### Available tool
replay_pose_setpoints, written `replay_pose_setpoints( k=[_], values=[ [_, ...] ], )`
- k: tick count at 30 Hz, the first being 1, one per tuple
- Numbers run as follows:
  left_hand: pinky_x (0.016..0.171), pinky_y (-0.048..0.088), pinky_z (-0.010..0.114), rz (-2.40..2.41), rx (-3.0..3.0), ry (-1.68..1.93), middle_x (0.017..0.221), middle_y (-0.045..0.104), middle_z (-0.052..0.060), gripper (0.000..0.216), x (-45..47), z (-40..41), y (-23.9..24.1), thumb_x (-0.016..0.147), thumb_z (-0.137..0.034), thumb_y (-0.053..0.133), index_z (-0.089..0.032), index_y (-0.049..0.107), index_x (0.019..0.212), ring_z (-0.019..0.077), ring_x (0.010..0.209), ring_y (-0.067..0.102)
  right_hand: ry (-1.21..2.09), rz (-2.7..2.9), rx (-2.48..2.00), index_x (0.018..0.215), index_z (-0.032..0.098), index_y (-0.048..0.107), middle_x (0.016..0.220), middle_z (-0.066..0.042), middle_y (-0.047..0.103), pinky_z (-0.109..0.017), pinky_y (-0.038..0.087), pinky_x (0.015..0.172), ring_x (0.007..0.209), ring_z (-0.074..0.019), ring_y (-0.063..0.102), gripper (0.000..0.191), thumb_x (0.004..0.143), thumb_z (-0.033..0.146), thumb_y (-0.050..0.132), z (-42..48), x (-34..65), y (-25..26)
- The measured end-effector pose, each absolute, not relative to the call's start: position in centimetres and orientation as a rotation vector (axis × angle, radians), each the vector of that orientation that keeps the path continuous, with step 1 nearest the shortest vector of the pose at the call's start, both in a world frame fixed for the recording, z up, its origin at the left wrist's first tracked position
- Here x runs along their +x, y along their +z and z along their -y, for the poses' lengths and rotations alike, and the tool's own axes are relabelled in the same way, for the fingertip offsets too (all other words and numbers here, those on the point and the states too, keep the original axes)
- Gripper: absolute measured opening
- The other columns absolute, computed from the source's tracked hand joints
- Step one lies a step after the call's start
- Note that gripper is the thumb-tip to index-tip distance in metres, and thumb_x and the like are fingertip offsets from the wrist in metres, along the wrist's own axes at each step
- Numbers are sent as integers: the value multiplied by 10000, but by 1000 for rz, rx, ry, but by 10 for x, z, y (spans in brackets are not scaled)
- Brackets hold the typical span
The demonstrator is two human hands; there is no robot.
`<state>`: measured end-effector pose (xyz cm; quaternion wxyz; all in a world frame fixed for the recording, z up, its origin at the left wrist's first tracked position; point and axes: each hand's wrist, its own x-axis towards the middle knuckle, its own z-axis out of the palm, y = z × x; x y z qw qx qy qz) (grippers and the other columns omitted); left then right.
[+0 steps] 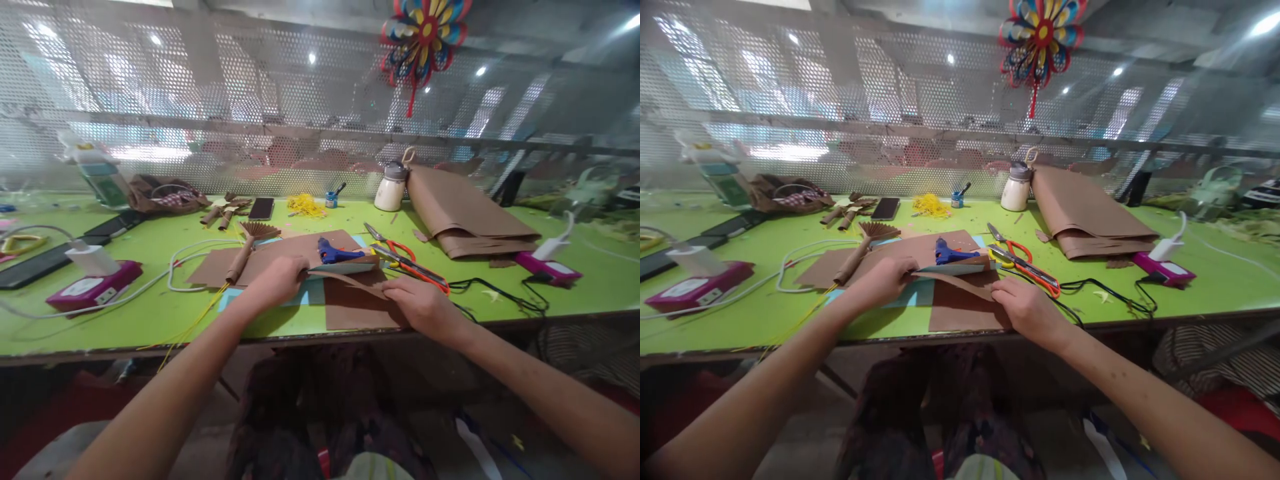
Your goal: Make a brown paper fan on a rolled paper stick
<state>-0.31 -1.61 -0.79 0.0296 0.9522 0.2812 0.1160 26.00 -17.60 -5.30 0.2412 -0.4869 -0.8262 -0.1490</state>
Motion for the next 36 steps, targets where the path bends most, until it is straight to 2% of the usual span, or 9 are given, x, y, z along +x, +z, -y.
replay_pose_setpoints(
  k=[6, 12, 21, 28, 34, 36],
  values=[
    [536, 295, 268, -902, 2904, 342, 700, 625, 56, 208, -3, 15, -6, 830, -188, 410, -163, 592, 732, 177, 623, 529, -364, 2199, -1270, 895, 172, 634, 980, -108, 683, -337, 544, 807, 931, -195, 647, 242, 844, 28, 447, 171, 275, -56],
    [548, 298, 264, -905, 2905, 333, 724, 642, 61, 205, -2, 13, -8, 831, -196, 420, -162, 599, 735, 181, 645, 542, -349, 2240, -1324, 881, 177, 615, 982, -103, 665, -357, 536, 818, 956, -201, 630, 240, 851, 24, 433, 184, 284, -57],
    [550, 298, 272, -893, 2910, 358, 708, 640, 70, 260, -2, 9, -12, 856, -267, 404, -167, 592, 708, 189, 632, 531, -583, 1910, -1350, 931, 192, 627, 980, -89, 691, -372, 524, 844, 915, -219, 657, 205, 794, 46, 579, 220, 305, -29],
    [557, 307, 273, -900, 2905, 371, 724, 646, 81, 258, -1, 13, -7, 838, -221, 387, -158, 603, 712, 193, 646, 538, -392, 1844, -1258, 915, 199, 624, 958, -84, 684, -372, 528, 833, 916, -204, 647, 188, 820, 47, 568, 198, 264, -38],
    [626, 377, 262, -797, 2846, 344, 746, 653, 65, 168, -8, 13, -4, 694, -143, 505, -159, 643, 789, 202, 712, 574, -287, 1992, -1201, 888, 182, 603, 960, -108, 663, -364, 532, 813, 919, -202, 627, 173, 852, 51, 496, 169, 235, -53],
    [653, 395, 270, -724, 2818, 331, 760, 656, 63, 176, -11, 9, -4, 708, -155, 499, -163, 647, 803, 202, 723, 579, -262, 2023, -1204, 877, 180, 602, 957, -112, 663, -354, 538, 796, 911, -200, 630, 177, 860, 59, 476, 162, 235, -54]
  ],
)
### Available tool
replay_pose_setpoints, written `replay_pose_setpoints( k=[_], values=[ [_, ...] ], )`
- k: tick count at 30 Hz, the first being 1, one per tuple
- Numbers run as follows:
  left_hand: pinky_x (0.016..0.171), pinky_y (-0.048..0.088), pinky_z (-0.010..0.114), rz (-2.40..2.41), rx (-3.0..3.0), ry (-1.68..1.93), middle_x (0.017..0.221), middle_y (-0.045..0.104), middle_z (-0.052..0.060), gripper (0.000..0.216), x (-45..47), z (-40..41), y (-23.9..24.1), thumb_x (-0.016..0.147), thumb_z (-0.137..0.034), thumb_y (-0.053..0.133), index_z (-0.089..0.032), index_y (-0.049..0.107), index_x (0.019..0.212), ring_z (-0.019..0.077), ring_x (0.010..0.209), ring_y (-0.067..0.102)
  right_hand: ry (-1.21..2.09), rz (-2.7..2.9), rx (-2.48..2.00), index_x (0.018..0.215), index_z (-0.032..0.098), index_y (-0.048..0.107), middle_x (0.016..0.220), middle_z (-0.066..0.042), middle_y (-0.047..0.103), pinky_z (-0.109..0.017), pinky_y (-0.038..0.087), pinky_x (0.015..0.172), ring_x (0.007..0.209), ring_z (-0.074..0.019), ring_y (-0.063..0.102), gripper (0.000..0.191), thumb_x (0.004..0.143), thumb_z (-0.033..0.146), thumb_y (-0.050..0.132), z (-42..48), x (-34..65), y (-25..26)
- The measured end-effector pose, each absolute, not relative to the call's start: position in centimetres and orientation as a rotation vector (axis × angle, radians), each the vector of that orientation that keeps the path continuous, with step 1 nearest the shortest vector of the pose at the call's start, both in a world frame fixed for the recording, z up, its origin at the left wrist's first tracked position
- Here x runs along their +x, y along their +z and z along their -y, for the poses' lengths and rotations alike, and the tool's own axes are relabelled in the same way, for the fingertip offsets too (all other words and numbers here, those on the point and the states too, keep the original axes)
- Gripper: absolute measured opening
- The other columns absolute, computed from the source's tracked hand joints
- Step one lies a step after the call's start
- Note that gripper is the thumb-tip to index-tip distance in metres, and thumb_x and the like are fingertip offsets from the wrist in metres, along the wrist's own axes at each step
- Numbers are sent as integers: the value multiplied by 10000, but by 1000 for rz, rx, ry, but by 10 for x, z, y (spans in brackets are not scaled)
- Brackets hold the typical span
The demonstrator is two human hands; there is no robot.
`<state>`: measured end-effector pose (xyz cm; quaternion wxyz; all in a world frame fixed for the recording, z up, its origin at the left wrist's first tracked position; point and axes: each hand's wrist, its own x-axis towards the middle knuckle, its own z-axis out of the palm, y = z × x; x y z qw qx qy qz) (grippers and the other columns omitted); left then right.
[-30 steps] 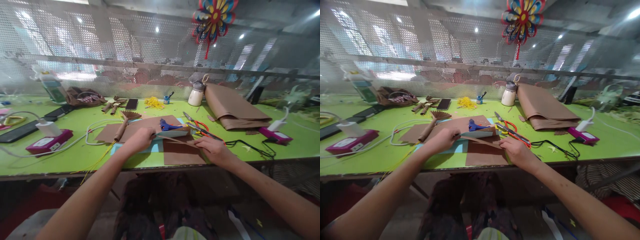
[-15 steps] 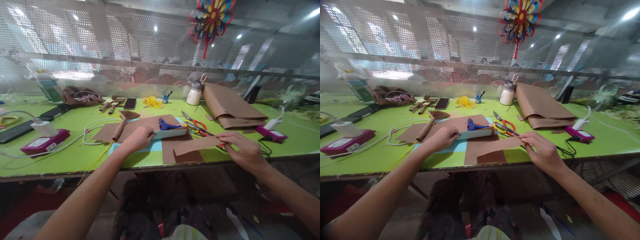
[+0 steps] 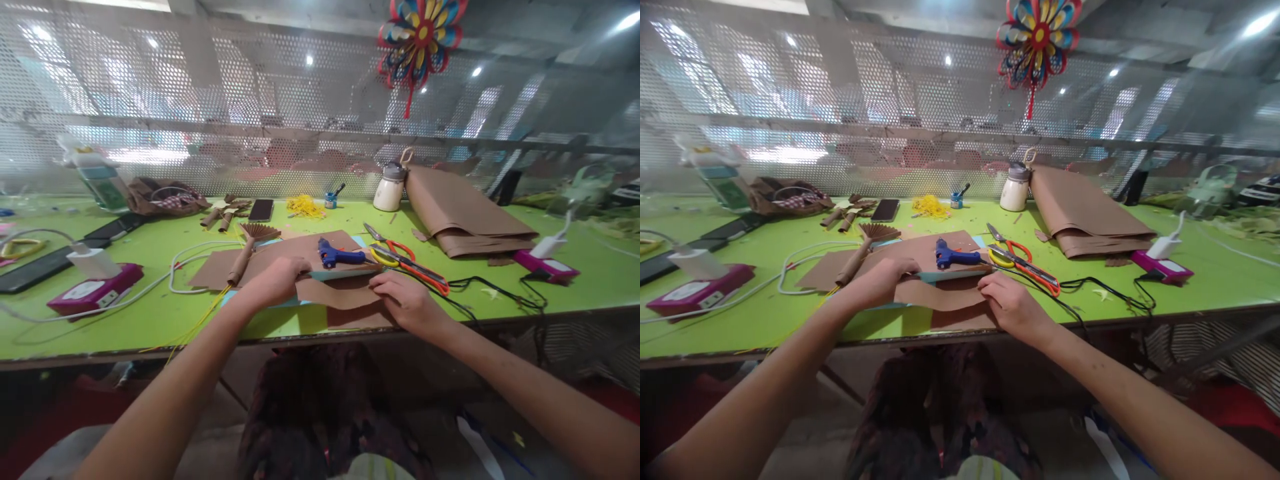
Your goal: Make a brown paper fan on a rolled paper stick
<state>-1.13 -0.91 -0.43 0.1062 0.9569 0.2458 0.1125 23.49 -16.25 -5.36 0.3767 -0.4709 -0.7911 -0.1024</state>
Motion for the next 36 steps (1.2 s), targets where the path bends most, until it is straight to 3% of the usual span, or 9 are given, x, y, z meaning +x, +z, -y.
replay_pose_setpoints(
  k=[7, 14, 19, 25, 36],
  values=[
    [746, 420, 271, -629, 2807, 241, 889, 686, 69, 246, -17, 2, 0, 809, -198, 425, -166, 655, 890, 189, 810, 599, -298, 2096, -1241, 857, 174, 622, 959, -105, 684, -369, 547, 813, 911, -201, 649, 208, 850, 54, 452, 148, 248, -59],
    [670, 402, 259, -702, 2861, 220, 853, 679, 71, 249, -13, 8, 4, 846, -243, 422, -163, 658, 840, 178, 735, 590, -369, 2083, -1352, 885, 161, 644, 920, -116, 677, -381, 530, 781, 864, -220, 622, 217, 863, 54, 456, 137, 225, -58],
    [628, 391, 270, -683, 2930, 196, 836, 662, 68, 275, -8, 19, 1, 870, -363, 436, -177, 637, 888, 193, 722, 588, -462, 2137, -1478, 865, 151, 664, 853, -131, 657, -413, 505, 749, 857, -261, 567, 184, 847, 80, 496, 134, 208, -49],
    [644, 395, 314, -706, 3167, 256, 875, 618, 95, 122, -8, 33, -9, 831, -166, 439, -175, 546, 888, 232, 761, 572, -247, 2096, -1431, 934, 171, 640, 882, -93, 663, -359, 508, 766, 838, -216, 601, 207, 825, 55, 508, 161, 214, -36],
    [665, 410, 326, -691, 3154, 246, 879, 594, 97, 94, -12, 32, -19, 874, -189, 412, -179, 503, 854, 230, 773, 561, -266, 1995, -1394, 871, 184, 634, 860, -83, 613, -354, 498, 738, 815, -210, 590, 81, 849, 151, 563, 159, 252, -44]
  ],
)
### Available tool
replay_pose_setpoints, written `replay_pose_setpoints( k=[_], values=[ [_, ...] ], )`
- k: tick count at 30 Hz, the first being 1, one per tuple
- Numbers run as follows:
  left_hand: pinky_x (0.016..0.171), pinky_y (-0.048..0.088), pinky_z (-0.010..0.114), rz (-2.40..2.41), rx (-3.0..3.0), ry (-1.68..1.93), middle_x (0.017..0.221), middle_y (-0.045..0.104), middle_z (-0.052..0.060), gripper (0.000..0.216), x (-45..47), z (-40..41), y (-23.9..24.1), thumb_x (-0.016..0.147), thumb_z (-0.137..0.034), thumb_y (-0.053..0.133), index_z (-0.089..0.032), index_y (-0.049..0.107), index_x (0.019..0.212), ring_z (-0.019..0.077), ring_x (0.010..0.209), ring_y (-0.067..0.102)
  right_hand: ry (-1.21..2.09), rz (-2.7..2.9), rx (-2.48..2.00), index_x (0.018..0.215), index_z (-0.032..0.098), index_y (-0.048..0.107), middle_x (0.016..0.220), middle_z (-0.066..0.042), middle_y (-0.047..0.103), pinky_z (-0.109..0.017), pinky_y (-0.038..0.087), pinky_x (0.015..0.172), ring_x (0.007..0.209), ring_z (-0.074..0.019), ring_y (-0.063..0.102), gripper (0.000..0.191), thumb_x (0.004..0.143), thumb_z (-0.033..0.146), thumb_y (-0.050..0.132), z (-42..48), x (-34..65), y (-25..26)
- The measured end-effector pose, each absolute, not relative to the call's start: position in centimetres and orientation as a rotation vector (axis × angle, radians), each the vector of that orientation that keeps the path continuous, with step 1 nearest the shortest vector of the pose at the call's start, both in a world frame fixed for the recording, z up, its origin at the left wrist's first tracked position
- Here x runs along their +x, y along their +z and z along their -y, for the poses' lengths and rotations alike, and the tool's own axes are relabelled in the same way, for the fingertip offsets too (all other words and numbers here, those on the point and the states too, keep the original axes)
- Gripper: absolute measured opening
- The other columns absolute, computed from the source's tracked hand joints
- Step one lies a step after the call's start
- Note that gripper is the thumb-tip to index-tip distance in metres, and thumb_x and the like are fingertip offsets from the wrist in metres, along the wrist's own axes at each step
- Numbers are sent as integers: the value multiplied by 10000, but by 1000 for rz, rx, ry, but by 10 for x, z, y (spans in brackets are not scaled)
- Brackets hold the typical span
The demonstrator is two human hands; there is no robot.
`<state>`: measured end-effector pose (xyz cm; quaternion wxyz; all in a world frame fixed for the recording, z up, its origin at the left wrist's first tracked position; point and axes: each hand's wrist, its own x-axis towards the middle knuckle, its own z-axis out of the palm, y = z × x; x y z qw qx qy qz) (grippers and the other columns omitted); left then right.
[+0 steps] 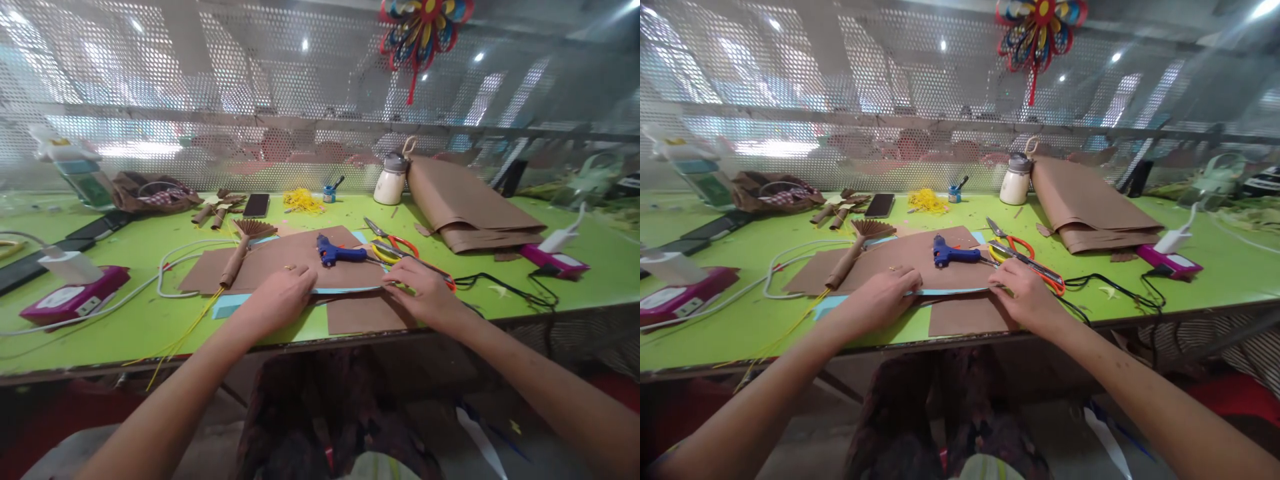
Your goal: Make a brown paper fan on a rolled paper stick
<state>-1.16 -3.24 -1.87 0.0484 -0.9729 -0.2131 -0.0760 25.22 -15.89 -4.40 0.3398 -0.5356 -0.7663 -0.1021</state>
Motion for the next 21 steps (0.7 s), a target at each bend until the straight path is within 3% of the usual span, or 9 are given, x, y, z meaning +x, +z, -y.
replay_pose_setpoints(
  k=[21],
  values=[
    [763, 431, 321, 731, -3094, -407, 929, 591, 86, 78, -14, 37, -21, 863, -197, 434, -193, 496, 816, 211, 851, 563, -219, 2092, -1288, 837, 192, 657, 831, -79, 642, -322, 504, 712, 785, -194, 602, 151, 885, 170, 515, 158, 257, -48]
  ],
)
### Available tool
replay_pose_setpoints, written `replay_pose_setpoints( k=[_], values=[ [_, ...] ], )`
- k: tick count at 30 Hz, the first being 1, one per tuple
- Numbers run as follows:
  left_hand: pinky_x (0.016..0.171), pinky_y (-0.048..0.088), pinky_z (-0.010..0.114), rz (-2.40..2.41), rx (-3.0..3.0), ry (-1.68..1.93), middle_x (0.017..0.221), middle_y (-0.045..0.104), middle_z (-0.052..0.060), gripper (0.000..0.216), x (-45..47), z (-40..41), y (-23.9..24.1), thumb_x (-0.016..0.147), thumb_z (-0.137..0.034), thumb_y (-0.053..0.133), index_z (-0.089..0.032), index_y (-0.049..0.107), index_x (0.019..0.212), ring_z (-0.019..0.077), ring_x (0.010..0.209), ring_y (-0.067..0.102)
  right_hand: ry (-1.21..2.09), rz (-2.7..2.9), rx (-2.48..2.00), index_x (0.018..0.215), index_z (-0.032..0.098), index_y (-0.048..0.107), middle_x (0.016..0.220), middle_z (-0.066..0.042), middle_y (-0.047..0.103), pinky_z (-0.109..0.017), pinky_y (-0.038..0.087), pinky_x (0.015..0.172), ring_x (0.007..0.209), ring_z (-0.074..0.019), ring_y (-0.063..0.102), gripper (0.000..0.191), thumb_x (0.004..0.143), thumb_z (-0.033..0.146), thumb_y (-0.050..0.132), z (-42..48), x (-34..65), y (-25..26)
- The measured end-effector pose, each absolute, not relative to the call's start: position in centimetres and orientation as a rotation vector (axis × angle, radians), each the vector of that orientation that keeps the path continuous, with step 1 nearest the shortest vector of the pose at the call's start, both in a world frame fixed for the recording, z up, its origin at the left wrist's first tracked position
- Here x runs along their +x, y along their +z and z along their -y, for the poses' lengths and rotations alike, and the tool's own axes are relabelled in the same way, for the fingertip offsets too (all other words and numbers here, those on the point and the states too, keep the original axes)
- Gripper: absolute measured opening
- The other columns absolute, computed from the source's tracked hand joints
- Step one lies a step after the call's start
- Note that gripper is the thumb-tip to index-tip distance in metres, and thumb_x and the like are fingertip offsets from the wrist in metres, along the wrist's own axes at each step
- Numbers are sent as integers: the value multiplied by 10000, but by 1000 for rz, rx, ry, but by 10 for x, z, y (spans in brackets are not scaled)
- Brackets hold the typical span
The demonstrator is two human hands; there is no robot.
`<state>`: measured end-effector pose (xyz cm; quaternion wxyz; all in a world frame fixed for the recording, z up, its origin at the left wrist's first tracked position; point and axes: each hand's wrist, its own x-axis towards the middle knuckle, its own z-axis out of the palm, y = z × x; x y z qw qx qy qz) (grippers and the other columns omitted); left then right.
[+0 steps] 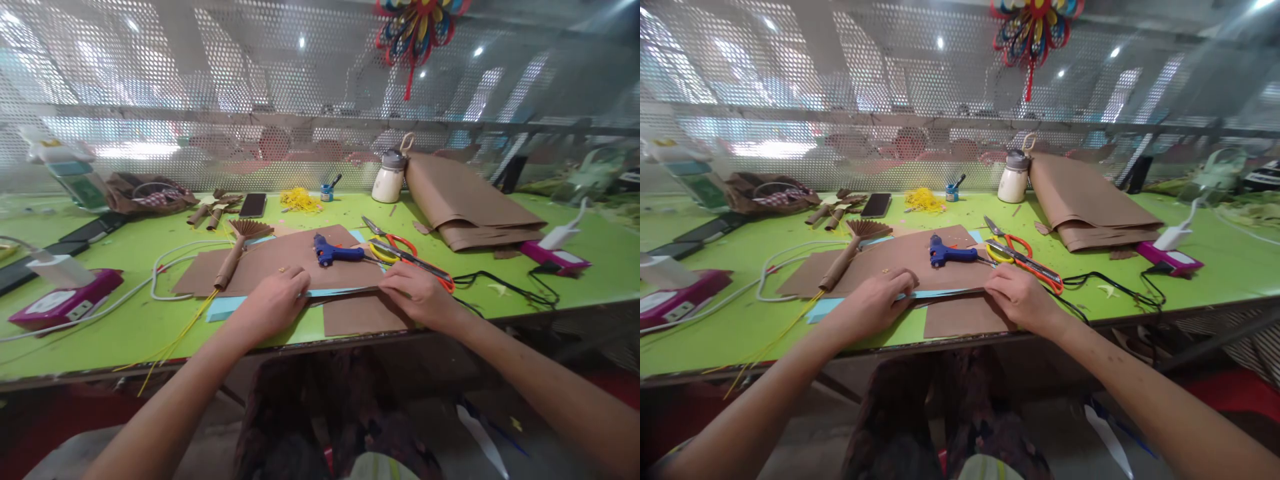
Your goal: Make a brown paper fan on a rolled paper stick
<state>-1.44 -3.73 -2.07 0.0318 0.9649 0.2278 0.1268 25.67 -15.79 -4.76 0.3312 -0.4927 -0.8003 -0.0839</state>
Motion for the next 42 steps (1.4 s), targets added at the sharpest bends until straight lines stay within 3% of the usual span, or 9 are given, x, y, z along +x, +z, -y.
replay_pose_setpoints(
  k=[6, 10, 16, 19, 23, 28, 33, 38, 42],
  values=[
    [814, 430, 323, -606, 2932, 439, 971, 600, 86, 158, -20, 40, -21, 881, -332, 473, -196, 549, 851, 213, 908, 567, -220, 2056, -1286, 853, 195, 628, 854, -67, 642, -305, 494, 728, 788, -178, 611, 127, 880, 142, 516, 157, 260, -43],
    [734, 424, 318, -734, 2983, 404, 940, 608, 90, 285, -14, 39, -17, 897, -432, 426, -181, 562, 890, 222, 842, 575, -243, 2002, -1278, 826, 195, 594, 818, -59, 614, -313, 481, 725, 785, -182, 593, 120, 879, 132, 506, 154, 261, -39],
    [620, 359, 290, -848, 3042, 249, 824, 655, 82, 180, -1, 22, -6, 862, -239, 444, -167, 599, 806, 221, 753, 588, -171, 1888, -1370, 744, 186, 576, 709, -41, 583, -318, 463, 663, 680, -179, 569, 149, 874, 190, 505, 137, 264, -30],
    [590, 331, 283, -889, 2982, 260, 769, 676, 79, 222, 0, 13, -2, 859, -237, 433, -169, 618, 756, 215, 718, 589, 17, 1731, -1458, 751, 182, 586, 646, -19, 590, -297, 468, 593, 565, -154, 565, 148, 866, 257, 532, 129, 269, -28],
    [552, 294, 284, -940, 2967, 271, 742, 681, 90, 233, 0, 13, -2, 847, -240, 432, -166, 626, 742, 221, 684, 587, 198, 1562, -1463, 801, 178, 610, 729, -34, 643, -270, 487, 565, 556, -130, 587, 160, 853, 321, 562, 134, 272, -26],
    [565, 307, 290, -937, 2980, 291, 735, 670, 97, 226, 1, 18, -7, 827, -211, 429, -157, 637, 757, 223, 681, 586, 343, 1375, -1412, 784, 184, 598, 560, -4, 629, -248, 482, 489, 472, -122, 570, 192, 822, 371, 622, 159, 269, -9],
    [664, 393, 283, -724, 2957, 323, 803, 643, 88, 181, -5, 20, -8, 808, -251, 487, -157, 632, 758, 206, 755, 587, 370, 1095, -1173, 782, 190, 598, 526, 11, 635, -232, 481, 440, 447, -127, 595, 214, 745, 363, 718, 170, 275, 18],
    [730, 452, 316, -621, 2604, 280, 913, 659, 90, 368, -15, 20, 5, 787, -500, 560, -171, 670, 911, 220, 819, 607, 669, 951, -1066, 729, 168, 586, 528, -11, 648, -198, 464, 416, 450, -120, 603, 308, 622, 358, 804, 153, 273, 22],
    [842, 475, 348, -421, 2067, 435, 1137, 637, 117, 475, -7, 24, 20, 789, -479, 589, -194, 591, 1169, 249, 1038, 583, 771, 890, -1066, 722, 170, 565, 519, -21, 653, -203, 482, 433, 452, -123, 609, 342, 597, 373, 810, 129, 255, 14]
  ],
)
